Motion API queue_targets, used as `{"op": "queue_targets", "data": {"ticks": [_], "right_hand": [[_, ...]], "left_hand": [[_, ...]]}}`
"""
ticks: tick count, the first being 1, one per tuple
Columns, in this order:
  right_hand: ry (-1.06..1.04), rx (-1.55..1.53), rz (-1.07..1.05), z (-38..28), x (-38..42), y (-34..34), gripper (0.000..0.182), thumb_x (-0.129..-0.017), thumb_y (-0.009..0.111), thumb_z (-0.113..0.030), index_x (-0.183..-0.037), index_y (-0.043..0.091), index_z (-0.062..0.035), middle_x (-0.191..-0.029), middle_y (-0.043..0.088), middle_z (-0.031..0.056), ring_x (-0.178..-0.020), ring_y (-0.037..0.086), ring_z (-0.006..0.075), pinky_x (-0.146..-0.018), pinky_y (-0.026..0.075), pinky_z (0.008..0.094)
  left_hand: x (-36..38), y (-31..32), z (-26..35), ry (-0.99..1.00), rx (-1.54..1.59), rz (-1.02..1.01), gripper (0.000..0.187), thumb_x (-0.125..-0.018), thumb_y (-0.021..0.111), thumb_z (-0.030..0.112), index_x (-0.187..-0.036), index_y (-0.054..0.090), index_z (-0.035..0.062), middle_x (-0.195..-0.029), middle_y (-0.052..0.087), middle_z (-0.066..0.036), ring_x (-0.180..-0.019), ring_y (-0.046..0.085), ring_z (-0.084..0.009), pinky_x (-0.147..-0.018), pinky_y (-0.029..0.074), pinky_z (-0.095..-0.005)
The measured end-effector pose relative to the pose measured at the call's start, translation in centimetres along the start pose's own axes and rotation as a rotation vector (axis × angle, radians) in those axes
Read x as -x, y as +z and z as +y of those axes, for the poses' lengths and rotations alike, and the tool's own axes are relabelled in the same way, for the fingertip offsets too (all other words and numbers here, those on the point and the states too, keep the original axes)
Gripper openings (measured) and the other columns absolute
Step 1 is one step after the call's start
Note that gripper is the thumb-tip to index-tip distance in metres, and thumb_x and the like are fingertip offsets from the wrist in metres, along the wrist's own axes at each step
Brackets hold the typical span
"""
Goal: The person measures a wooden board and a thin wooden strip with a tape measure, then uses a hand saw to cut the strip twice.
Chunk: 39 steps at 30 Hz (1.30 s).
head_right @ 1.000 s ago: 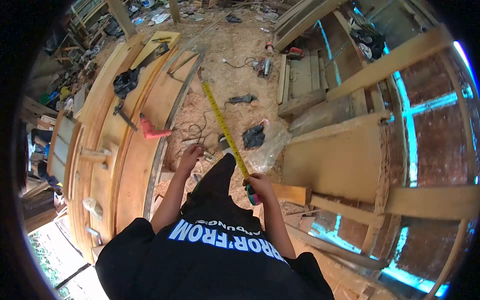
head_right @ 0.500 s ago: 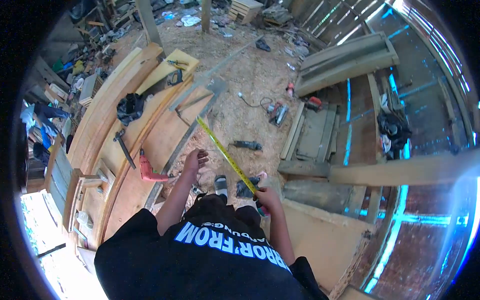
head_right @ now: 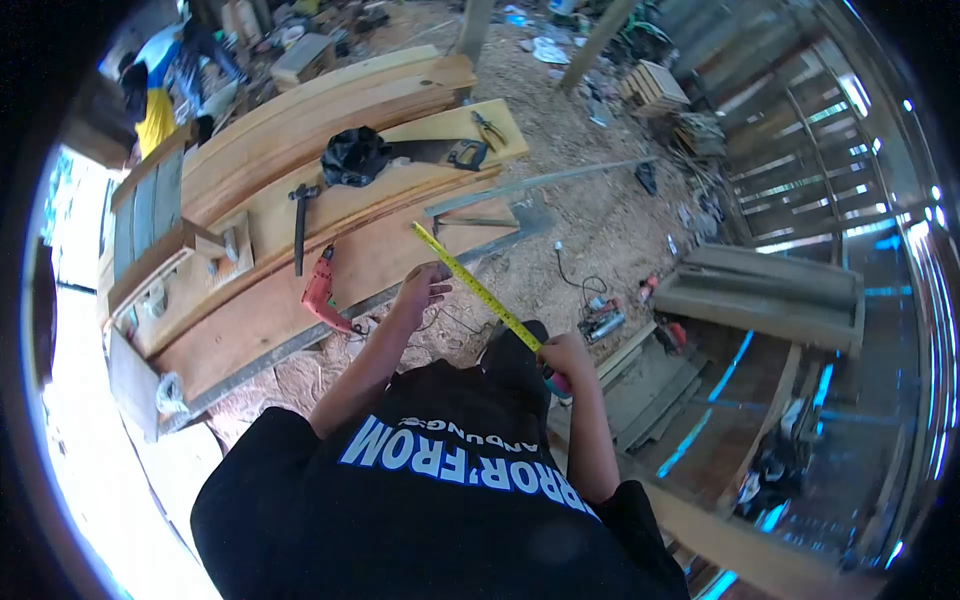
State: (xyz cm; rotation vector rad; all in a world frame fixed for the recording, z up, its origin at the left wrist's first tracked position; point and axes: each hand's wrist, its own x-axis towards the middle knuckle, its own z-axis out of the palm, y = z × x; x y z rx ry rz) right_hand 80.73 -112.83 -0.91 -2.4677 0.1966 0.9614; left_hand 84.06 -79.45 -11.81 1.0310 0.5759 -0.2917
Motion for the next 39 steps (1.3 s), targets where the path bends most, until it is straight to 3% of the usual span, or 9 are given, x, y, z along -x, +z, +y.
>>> {"op": "queue_targets", "data": {"ticks": [9,13,15,18,19,21,27,34,39], "right_hand": [[-0.101,0.214,-0.242,-2.9,-21.0,-13.1,0.023,-0.076,0.068,-0.018,-0.086,0.080,-0.0017,-0.080,0.077,0.0142,-0.073,0.075,0.0241,-0.072,0.057,0.0376],[-0.210,0.356,-0.376,-4.3,-33.3,-19.4,0.024,-0.077,0.066,-0.018,-0.087,0.079,-0.0002,-0.080,0.076,0.0149,-0.073,0.074,0.0248,-0.071,0.057,0.0387],[-0.318,0.518,-0.406,-5.4,-38.2,-22.6,0.025,-0.078,0.065,-0.019,-0.087,0.079,0.0004,-0.079,0.076,0.0160,-0.073,0.074,0.0255,-0.071,0.056,0.0386],[-0.352,0.463,-0.492,-6.4,-44.0,-25.8,0.027,-0.079,0.066,-0.022,-0.089,0.079,-0.0009,-0.079,0.075,0.0168,-0.073,0.074,0.0264,-0.072,0.056,0.0390],[-0.386,0.513,-0.488,-7.0,-45.2,-26.8,0.027,-0.079,0.067,-0.023,-0.090,0.080,-0.0022,-0.079,0.075,0.0167,-0.074,0.074,0.0263,-0.072,0.055,0.0395],[-0.441,0.594,-0.493,-8.6,-47.4,-28.7,0.027,-0.079,0.067,-0.024,-0.091,0.080,-0.0035,-0.079,0.075,0.0167,-0.075,0.074,0.0263,-0.072,0.055,0.0400],[-0.670,0.754,-0.429,-13.8,-49.3,-29.8,0.026,-0.080,0.067,-0.025,-0.093,0.081,-0.0062,-0.082,0.075,0.0181,-0.078,0.074,0.0298,-0.073,0.055,0.0410],[-0.702,0.850,-0.432,-18.0,-50.7,-28.6,0.023,-0.079,0.066,-0.022,-0.087,0.081,-0.0061,-0.080,0.075,0.0167,-0.075,0.073,0.0291,-0.073,0.055,0.0407],[-0.698,0.866,-0.422,-18.1,-51.6,-27.2,0.023,-0.078,0.067,-0.023,-0.085,0.081,-0.0057,-0.078,0.075,0.0170,-0.073,0.074,0.0300,-0.073,0.056,0.0409]], "left_hand": [[-10.5,4.1,-1.1,-0.032,0.149,0.268,0.039,-0.100,0.057,0.039,-0.129,0.060,0.0122,-0.118,0.072,-0.007,-0.093,0.070,-0.0203,-0.078,0.053,-0.0366],[-20.4,3.9,-3.1,0.052,0.338,0.592,0.042,-0.098,0.061,0.039,-0.130,0.059,0.0110,-0.114,0.068,-0.007,-0.088,0.067,-0.0178,-0.072,0.053,-0.0328],[-26.1,2.6,-6.6,0.230,0.317,0.867,0.046,-0.097,0.065,0.035,-0.135,0.057,0.0109,-0.110,0.066,-0.006,-0.084,0.064,-0.0167,-0.068,0.052,-0.0309],[-28.9,3.3,-8.5,0.146,0.242,1.194,0.049,-0.096,0.067,0.029,-0.139,0.055,0.0097,-0.107,0.065,-0.007,-0.080,0.062,-0.0153,-0.062,0.051,-0.0302],[-28.8,4.8,-7.2,0.147,0.242,1.207,0.049,-0.096,0.067,0.029,-0.139,0.055,0.0097,-0.107,0.065,-0.007,-0.080,0.062,-0.0153,-0.062,0.051,-0.0302],[-28.1,8.3,-5.0,0.093,0.353,1.296,0.058,-0.094,0.070,0.033,-0.141,0.055,0.0027,-0.126,0.067,-0.022,-0.111,0.067,-0.0286,-0.092,0.053,-0.0370],[-28.5,10.5,-4.6,0.152,0.335,1.380,0.053,-0.097,0.067,0.031,-0.143,0.056,0.0078,-0.127,0.068,-0.022,-0.111,0.068,-0.0299,-0.093,0.054,-0.0379],[-28.9,10.2,-4.0,0.226,0.336,1.478,0.049,-0.100,0.064,0.033,-0.148,0.056,0.0228,-0.129,0.068,-0.021,-0.116,0.068,-0.0280,-0.095,0.054,-0.0376],[-31.4,8.8,-4.4,0.383,0.357,1.495,0.047,-0.103,0.062,0.029,-0.149,0.056,0.0226,-0.121,0.072,-0.018,-0.106,0.071,-0.0214,-0.089,0.055,-0.0330]]}}
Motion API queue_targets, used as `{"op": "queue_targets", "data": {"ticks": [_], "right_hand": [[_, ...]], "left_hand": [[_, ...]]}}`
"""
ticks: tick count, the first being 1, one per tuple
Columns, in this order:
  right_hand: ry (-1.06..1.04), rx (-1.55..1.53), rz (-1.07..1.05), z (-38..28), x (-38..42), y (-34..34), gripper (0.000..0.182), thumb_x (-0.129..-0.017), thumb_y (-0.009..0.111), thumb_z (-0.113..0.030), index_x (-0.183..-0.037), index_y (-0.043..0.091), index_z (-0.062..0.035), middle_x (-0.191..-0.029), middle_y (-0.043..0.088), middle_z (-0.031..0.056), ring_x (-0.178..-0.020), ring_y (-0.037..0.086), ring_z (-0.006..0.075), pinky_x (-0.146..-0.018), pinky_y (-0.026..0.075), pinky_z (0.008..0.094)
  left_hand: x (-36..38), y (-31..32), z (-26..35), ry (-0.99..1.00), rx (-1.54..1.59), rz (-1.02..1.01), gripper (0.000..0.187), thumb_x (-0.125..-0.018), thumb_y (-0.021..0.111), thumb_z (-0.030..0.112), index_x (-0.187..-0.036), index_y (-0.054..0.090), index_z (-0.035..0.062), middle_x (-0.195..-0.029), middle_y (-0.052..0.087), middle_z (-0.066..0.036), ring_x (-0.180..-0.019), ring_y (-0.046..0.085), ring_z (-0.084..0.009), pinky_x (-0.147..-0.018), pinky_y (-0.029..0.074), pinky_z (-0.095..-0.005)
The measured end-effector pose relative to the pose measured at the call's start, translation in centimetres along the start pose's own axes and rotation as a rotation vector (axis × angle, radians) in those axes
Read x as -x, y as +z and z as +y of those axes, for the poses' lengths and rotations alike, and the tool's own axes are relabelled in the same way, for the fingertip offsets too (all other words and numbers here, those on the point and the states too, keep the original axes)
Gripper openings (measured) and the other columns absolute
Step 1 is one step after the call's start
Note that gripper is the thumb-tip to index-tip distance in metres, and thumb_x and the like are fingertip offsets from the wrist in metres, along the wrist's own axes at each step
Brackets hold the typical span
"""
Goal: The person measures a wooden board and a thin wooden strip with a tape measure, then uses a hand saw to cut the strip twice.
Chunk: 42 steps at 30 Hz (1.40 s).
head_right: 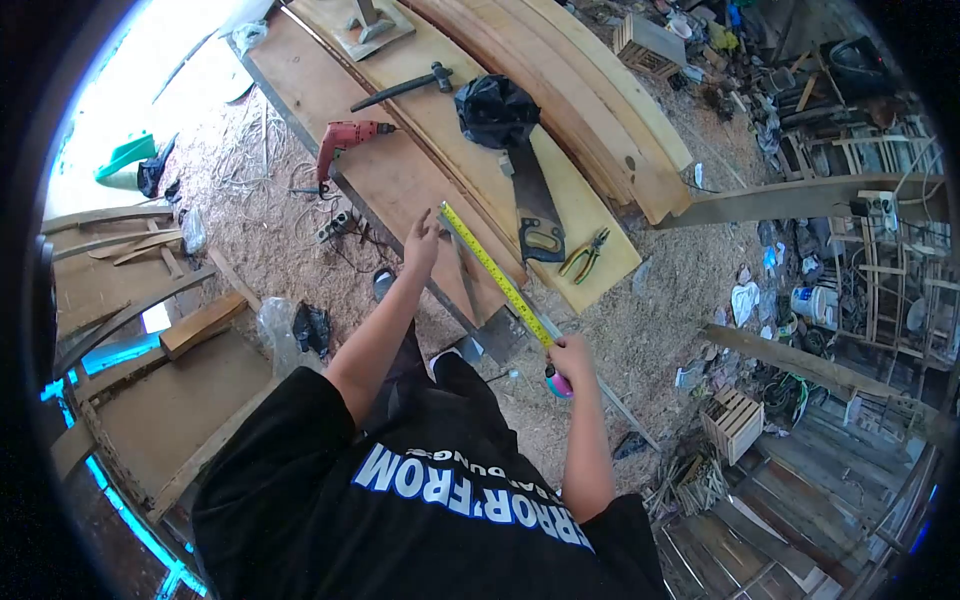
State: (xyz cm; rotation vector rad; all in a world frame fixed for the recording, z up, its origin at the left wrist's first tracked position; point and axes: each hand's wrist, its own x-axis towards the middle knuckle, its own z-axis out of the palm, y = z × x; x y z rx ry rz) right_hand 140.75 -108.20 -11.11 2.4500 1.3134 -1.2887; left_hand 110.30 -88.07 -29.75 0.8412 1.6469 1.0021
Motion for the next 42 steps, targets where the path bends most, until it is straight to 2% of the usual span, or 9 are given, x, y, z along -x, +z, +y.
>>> {"op": "queue_targets", "data": {"ticks": [2,10,16,23,25,28,31,36,42], "right_hand": [[0.025,-0.100,-0.033,0.2,-0.3,0.4,0.024,-0.081,0.065,-0.022,-0.086,0.080,-0.0041,-0.078,0.075,0.0138,-0.072,0.071,0.0246,-0.071,0.053,0.0390],[0.139,0.013,-0.019,-2.9,2.4,-0.5,0.023,-0.080,0.066,-0.023,-0.086,0.080,-0.0058,-0.082,0.075,0.0172,-0.078,0.074,0.0287,-0.075,0.055,0.0402],[0.187,0.019,-0.023,-4.5,4.5,-1.8,0.024,-0.082,0.065,-0.023,-0.088,0.080,-0.0050,-0.080,0.075,0.0138,-0.076,0.072,0.0265,-0.073,0.054,0.0400],[0.163,0.083,-0.054,-7.3,5.0,-2.0,0.027,-0.084,0.064,-0.023,-0.091,0.079,-0.0023,-0.080,0.076,0.0141,-0.075,0.072,0.0240,-0.074,0.054,0.0377],[0.159,0.074,-0.049,-6.0,4.0,-1.8,0.027,-0.084,0.063,-0.023,-0.091,0.079,-0.0023,-0.080,0.076,0.0137,-0.074,0.072,0.0235,-0.074,0.054,0.0373],[0.127,0.018,-0.080,-2.3,1.7,-1.4,0.027,-0.084,0.063,-0.022,-0.091,0.079,-0.0022,-0.078,0.075,0.0129,-0.073,0.071,0.0210,-0.072,0.054,0.0360],[0.051,0.078,-0.063,2.4,-0.8,-1.3,0.026,-0.083,0.064,-0.022,-0.088,0.079,-0.0019,-0.075,0.074,0.0124,-0.069,0.069,0.0194,-0.069,0.052,0.0351],[-0.105,0.041,-0.079,6.0,-5.5,-0.9,0.027,-0.083,0.066,-0.030,-0.089,0.081,-0.0085,-0.079,0.076,0.0145,-0.074,0.074,0.0278,-0.073,0.055,0.0404],[-0.171,-0.194,-0.159,7.8,-7.7,0.5,0.027,-0.084,0.064,-0.021,-0.087,0.079,0.0012,-0.074,0.074,0.0157,-0.066,0.070,0.0227,-0.066,0.053,0.0380]], "left_hand": [[0.0,0.3,0.3,-0.006,0.076,-0.022,0.046,-0.103,0.061,0.028,-0.149,0.056,0.0222,-0.118,0.073,-0.016,-0.102,0.072,-0.0189,-0.087,0.055,-0.0312],[-2.7,0.8,0.4,0.094,-0.076,-0.016,0.037,-0.101,0.063,0.026,-0.138,0.065,0.0185,-0.094,0.075,-0.010,-0.072,0.068,-0.0163,-0.066,0.053,-0.0327],[-3.6,-0.2,2.2,-0.150,-0.127,-0.195,0.023,-0.097,0.065,0.024,-0.118,0.069,0.0139,-0.086,0.076,-0.010,-0.079,0.073,-0.0186,-0.070,0.055,-0.0362],[-3.8,-1.2,1.6,-0.090,-0.075,-0.065,0.021,-0.101,0.064,0.020,-0.118,0.066,0.0083,-0.083,0.070,-0.008,-0.072,0.067,-0.0132,-0.063,0.053,-0.0303],[-3.3,-0.6,1.0,0.051,0.007,-0.043,0.021,-0.102,0.065,0.022,-0.117,0.066,0.0076,-0.087,0.071,-0.008,-0.075,0.068,-0.0136,-0.065,0.053,-0.0298],[-2.7,0.8,-0.2,-0.011,0.027,-0.025,0.029,-0.097,0.069,0.031,-0.121,0.067,0.0151,-0.097,0.076,-0.012,-0.089,0.074,-0.0248,-0.080,0.056,-0.0384],[-0.6,2.1,0.5,-0.080,-0.066,0.127,0.031,-0.096,0.070,0.030,-0.124,0.066,0.0167,-0.097,0.077,-0.011,-0.092,0.074,-0.0247,-0.082,0.057,-0.0379],[3.6,3.7,0.9,-0.020,-0.072,0.295,0.042,-0.094,0.071,0.030,-0.134,0.063,0.0186,-0.100,0.077,-0.013,-0.093,0.075,-0.0245,-0.083,0.057,-0.0370],[9.8,3.7,1.7,-0.121,0.081,0.225,0.050,-0.094,0.073,0.032,-0.129,0.062,-0.0004,-0.106,0.075,-0.014,-0.096,0.073,-0.0203,-0.083,0.057,-0.0322]]}}
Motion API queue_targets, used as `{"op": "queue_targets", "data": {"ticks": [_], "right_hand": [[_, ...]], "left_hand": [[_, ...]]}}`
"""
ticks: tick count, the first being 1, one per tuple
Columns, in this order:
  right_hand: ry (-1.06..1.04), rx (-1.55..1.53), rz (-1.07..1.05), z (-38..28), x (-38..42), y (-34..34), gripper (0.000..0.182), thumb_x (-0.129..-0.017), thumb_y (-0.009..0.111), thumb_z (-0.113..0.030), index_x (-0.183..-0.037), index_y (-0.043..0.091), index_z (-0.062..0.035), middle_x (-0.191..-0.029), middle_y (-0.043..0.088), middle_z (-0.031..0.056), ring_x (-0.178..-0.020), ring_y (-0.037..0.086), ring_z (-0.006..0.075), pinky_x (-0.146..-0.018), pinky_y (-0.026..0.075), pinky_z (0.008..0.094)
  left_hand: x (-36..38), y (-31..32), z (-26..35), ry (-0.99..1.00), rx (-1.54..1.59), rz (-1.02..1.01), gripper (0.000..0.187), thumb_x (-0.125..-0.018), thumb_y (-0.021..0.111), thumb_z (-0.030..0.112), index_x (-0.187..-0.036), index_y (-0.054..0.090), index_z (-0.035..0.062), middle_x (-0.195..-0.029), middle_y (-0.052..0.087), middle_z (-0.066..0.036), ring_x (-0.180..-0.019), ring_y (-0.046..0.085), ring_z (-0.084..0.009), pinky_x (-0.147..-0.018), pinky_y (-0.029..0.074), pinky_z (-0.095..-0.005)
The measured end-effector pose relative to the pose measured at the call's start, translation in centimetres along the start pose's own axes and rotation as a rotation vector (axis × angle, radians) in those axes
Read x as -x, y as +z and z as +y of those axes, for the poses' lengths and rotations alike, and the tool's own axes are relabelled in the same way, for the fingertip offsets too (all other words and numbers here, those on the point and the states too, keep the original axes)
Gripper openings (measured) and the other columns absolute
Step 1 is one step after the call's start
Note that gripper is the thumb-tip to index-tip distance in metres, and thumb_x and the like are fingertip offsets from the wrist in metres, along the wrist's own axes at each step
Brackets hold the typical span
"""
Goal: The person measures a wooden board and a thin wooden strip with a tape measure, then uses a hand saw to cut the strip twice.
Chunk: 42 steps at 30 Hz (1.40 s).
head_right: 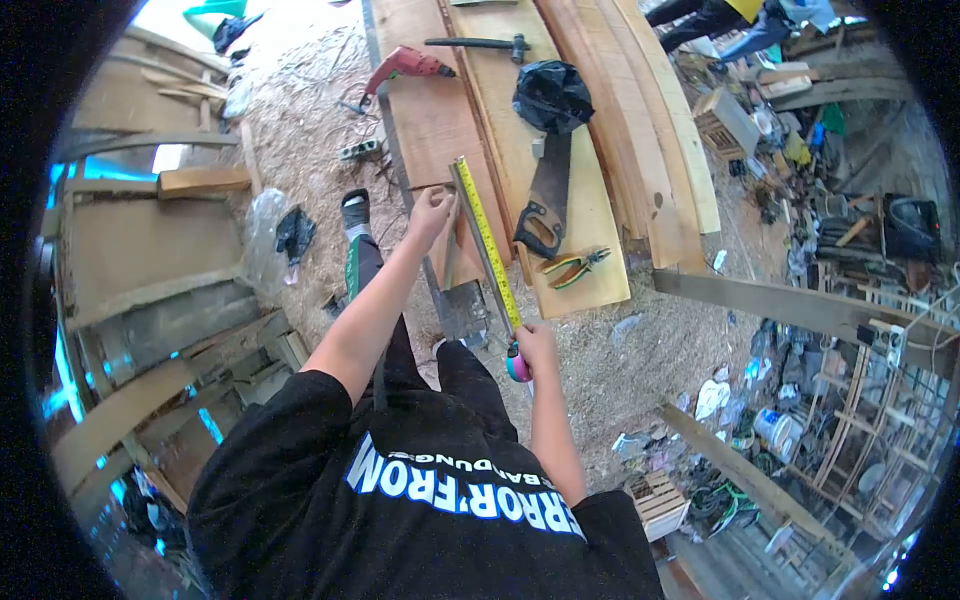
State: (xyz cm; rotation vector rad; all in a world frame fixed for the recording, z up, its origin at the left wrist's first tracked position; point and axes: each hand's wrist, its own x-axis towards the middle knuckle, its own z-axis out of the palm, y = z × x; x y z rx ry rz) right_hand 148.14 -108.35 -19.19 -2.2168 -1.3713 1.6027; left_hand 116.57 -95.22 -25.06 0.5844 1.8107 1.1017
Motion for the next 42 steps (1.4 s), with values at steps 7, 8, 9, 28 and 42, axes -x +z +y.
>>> {"op": "queue_targets", "data": {"ticks": [7,8,9,28,42], "right_hand": [[-0.050,-0.065,-0.072,1.8,-1.0,0.6,0.023,-0.084,0.062,-0.015,-0.085,0.076,0.0036,-0.074,0.073,0.0113,-0.061,0.066,0.0164,-0.060,0.052,0.0325],[-0.062,-0.070,-0.055,2.1,-1.3,0.9,0.023,-0.083,0.063,-0.016,-0.084,0.077,0.0028,-0.074,0.074,0.0123,-0.062,0.067,0.0174,-0.062,0.052,0.0335],[-0.074,-0.075,-0.036,2.0,-1.5,1.0,0.024,-0.083,0.063,-0.017,-0.083,0.078,0.0020,-0.073,0.074,0.0132,-0.063,0.069,0.0185,-0.063,0.053,0.0346],[-0.160,0.012,0.064,5.1,-2.5,2.9,0.022,-0.085,0.063,-0.016,-0.082,0.076,0.0020,-0.072,0.073,0.0116,-0.064,0.067,0.0170,-0.063,0.052,0.0335],[-0.115,0.022,0.045,5.6,-2.9,4.2,0.028,-0.086,0.066,-0.026,-0.076,0.079,-0.0040,-0.066,0.070,0.0151,-0.059,0.066,0.0235,-0.058,0.049,0.0381]], "left_hand": [[2.5,-1.0,-5.0,0.022,0.050,-0.006,0.045,-0.098,0.071,0.033,-0.126,0.064,-0.0020,-0.114,0.074,-0.017,-0.096,0.071,-0.0205,-0.083,0.056,-0.0334],[2.7,-1.0,-4.9,-0.001,0.020,-0.024,0.045,-0.100,0.069,0.031,-0.129,0.063,-0.0028,-0.116,0.073,-0.015,-0.092,0.070,-0.0196,-0.083,0.056,-0.0333],[3.0,-0.9,-4.7,0.003,0.020,-0.026,0.045,-0.100,0.069,0.031,-0.129,0.063,-0.0028,-0.116,0.073,-0.015,-0.092,0.070,-0.0196,-0.083,0.056,-0.0333],[4.4,2.1,-8.5,-0.060,0.109,-0.115,0.040,-0.097,0.071,0.031,-0.118,0.070,-0.0032,-0.105,0.075,-0.012,-0.091,0.069,-0.0166,-0.080,0.055,-0.0309],[5.1,3.8,-4.3,-0.141,0.128,-0.202,0.032,-0.098,0.069,0.020,-0.117,0.067,-0.0061,-0.102,0.073,-0.013,-0.078,0.072,-0.0181,-0.069,0.060,-0.0308]]}}
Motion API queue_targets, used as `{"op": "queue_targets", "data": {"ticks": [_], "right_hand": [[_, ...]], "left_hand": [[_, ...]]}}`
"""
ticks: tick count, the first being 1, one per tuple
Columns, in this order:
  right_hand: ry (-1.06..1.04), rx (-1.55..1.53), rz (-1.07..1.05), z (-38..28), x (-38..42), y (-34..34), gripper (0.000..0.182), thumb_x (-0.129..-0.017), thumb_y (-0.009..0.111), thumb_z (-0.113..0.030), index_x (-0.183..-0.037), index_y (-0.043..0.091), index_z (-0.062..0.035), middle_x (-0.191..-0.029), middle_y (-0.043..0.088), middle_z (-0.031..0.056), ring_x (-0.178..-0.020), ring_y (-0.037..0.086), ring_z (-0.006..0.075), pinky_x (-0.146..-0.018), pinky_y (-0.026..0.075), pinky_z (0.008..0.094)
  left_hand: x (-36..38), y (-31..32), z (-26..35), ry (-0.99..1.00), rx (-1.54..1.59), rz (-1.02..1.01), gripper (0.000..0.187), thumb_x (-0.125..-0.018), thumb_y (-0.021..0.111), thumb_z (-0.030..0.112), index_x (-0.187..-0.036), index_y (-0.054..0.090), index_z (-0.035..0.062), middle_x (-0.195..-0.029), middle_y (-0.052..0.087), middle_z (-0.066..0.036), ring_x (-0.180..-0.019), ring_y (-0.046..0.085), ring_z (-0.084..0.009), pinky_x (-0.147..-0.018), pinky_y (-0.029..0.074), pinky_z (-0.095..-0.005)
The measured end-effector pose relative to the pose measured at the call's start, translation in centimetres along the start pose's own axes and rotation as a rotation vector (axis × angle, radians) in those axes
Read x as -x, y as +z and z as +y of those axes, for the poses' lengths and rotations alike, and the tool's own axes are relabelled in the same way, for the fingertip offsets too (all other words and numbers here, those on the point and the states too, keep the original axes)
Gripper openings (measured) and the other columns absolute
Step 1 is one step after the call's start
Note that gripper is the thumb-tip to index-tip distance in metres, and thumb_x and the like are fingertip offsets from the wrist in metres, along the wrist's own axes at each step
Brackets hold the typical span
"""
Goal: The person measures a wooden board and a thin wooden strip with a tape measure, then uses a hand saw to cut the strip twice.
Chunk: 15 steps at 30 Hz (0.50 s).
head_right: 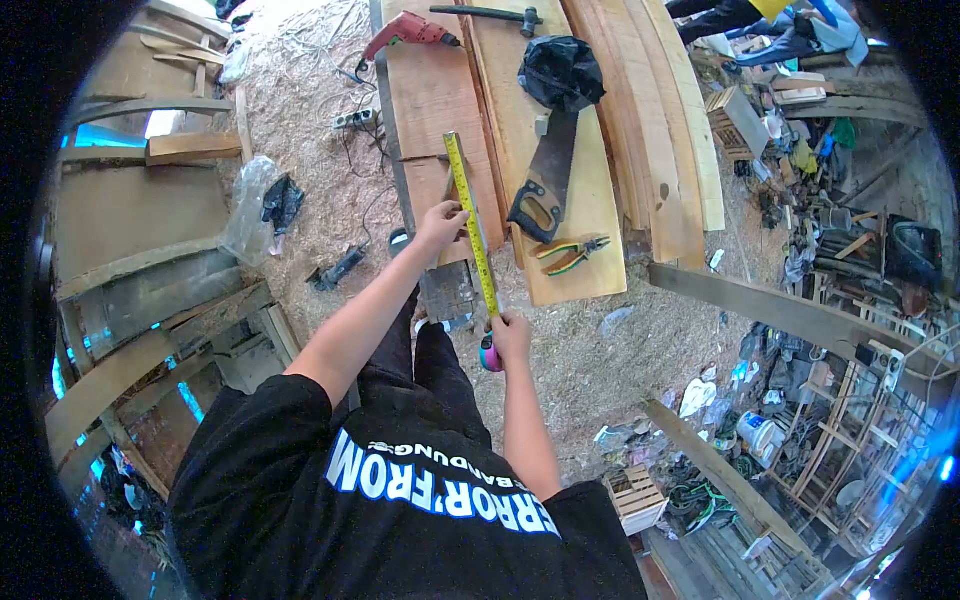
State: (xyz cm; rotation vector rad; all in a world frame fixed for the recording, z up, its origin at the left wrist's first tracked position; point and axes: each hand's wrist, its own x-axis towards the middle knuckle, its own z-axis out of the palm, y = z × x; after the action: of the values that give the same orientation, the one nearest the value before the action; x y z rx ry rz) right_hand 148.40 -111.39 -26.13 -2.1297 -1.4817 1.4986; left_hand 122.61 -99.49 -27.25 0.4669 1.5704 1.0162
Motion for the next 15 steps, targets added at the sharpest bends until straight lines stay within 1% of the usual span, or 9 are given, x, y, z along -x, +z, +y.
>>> {"op": "queue_targets", "data": {"ticks": [2,4,6,7,9,10,12,14,15], "right_hand": [[0.013,0.003,0.006,-0.1,0.0,0.2,0.027,-0.086,0.066,-0.026,-0.077,0.079,-0.0037,-0.065,0.069,0.0144,-0.059,0.065,0.0220,-0.058,0.048,0.0376],[0.024,0.001,0.014,-0.4,0.0,0.2,0.027,-0.085,0.066,-0.026,-0.077,0.079,-0.0035,-0.065,0.069,0.0137,-0.058,0.065,0.0206,-0.057,0.048,0.0372],[0.050,-0.008,-0.037,-0.8,0.2,0.1,0.026,-0.089,0.065,-0.019,-0.082,0.077,0.0019,-0.072,0.073,0.0099,-0.062,0.065,0.0160,-0.062,0.050,0.0327],[0.057,-0.006,-0.038,-1.0,0.3,0.1,0.026,-0.089,0.065,-0.019,-0.082,0.077,0.0019,-0.072,0.073,0.0099,-0.062,0.065,0.0160,-0.062,0.050,0.0327],[-0.014,-0.072,-0.009,-1.4,0.5,0.2,0.026,-0.088,0.066,-0.024,-0.079,0.078,-0.0026,-0.063,0.068,0.0105,-0.058,0.062,0.0180,-0.058,0.047,0.0352],[-0.008,-0.072,-0.010,-1.5,0.6,0.2,0.026,-0.088,0.066,-0.024,-0.079,0.078,-0.0026,-0.063,0.068,0.0105,-0.058,0.062,0.0180,-0.058,0.047,0.0352],[0.084,-0.122,-0.063,-1.6,0.3,0.2,0.026,-0.089,0.066,-0.022,-0.079,0.078,-0.0021,-0.065,0.068,0.0081,-0.058,0.061,0.0161,-0.059,0.046,0.0340],[0.117,-0.131,-0.061,-1.4,0.0,0.4,0.026,-0.090,0.066,-0.022,-0.079,0.077,-0.0017,-0.066,0.068,0.0080,-0.059,0.061,0.0155,-0.060,0.046,0.0335],[0.144,-0.137,-0.057,-1.1,-0.4,0.6,0.025,-0.090,0.066,-0.021,-0.079,0.077,-0.0013,-0.067,0.069,0.0078,-0.060,0.060,0.0149,-0.060,0.046,0.0331]], "left_hand": [[-0.4,0.0,-0.6,-0.002,-0.026,-0.025,0.027,-0.098,0.068,0.018,-0.113,0.067,-0.0042,-0.096,0.074,-0.012,-0.077,0.072,-0.0180,-0.069,0.060,-0.0316],[-0.5,0.0,-0.7,0.011,-0.058,-0.014,0.026,-0.097,0.068,0.018,-0.112,0.068,-0.0031,-0.094,0.074,-0.012,-0.076,0.073,-0.0181,-0.068,0.060,-0.0319],[-0.9,-0.2,-1.0,0.023,-0.090,-0.003,0.025,-0.097,0.069,0.018,-0.112,0.068,-0.0020,-0.092,0.074,-0.012,-0.076,0.073,-0.0182,-0.068,0.060,-0.0323],[-1.0,-0.2,-1.3,0.027,-0.092,-0.008,0.025,-0.096,0.068,0.018,-0.112,0.068,-0.0017,-0.092,0.075,-0.012,-0.075,0.074,-0.0185,-0.067,0.060,-0.0324],[-1.3,-0.3,-1.7,0.026,-0.095,-0.015,0.026,-0.096,0.068,0.018,-0.112,0.068,-0.0014,-0.092,0.075,-0.012,-0.074,0.074,-0.0189,-0.066,0.060,-0.0325],[-1.3,-0.3,-1.9,0.043,-0.113,-0.016,0.027,-0.095,0.069,0.020,-0.111,0.069,-0.0011,-0.091,0.075,-0.012,-0.072,0.075,-0.0193,-0.066,0.059,-0.0324],[-1.6,-0.4,-2.0,0.057,-0.134,-0.017,0.028,-0.094,0.070,0.022,-0.110,0.070,-0.0008,-0.090,0.075,-0.013,-0.071,0.075,-0.0196,-0.065,0.059,-0.0324],[-1.8,-0.5,-2.4,0.053,-0.218,-0.021,0.029,-0.093,0.072,0.025,-0.108,0.072,0.0001,-0.086,0.075,-0.011,-0.070,0.075,-0.0188,-0.064,0.058,-0.0319],[-1.7,-0.5,-2.6,0.058,-0.205,-0.003,0.028,-0.092,0.074,0.026,-0.101,0.072,0.0005,-0.079,0.073,-0.009,-0.067,0.073,-0.0188,-0.063,0.056,-0.0322]]}}
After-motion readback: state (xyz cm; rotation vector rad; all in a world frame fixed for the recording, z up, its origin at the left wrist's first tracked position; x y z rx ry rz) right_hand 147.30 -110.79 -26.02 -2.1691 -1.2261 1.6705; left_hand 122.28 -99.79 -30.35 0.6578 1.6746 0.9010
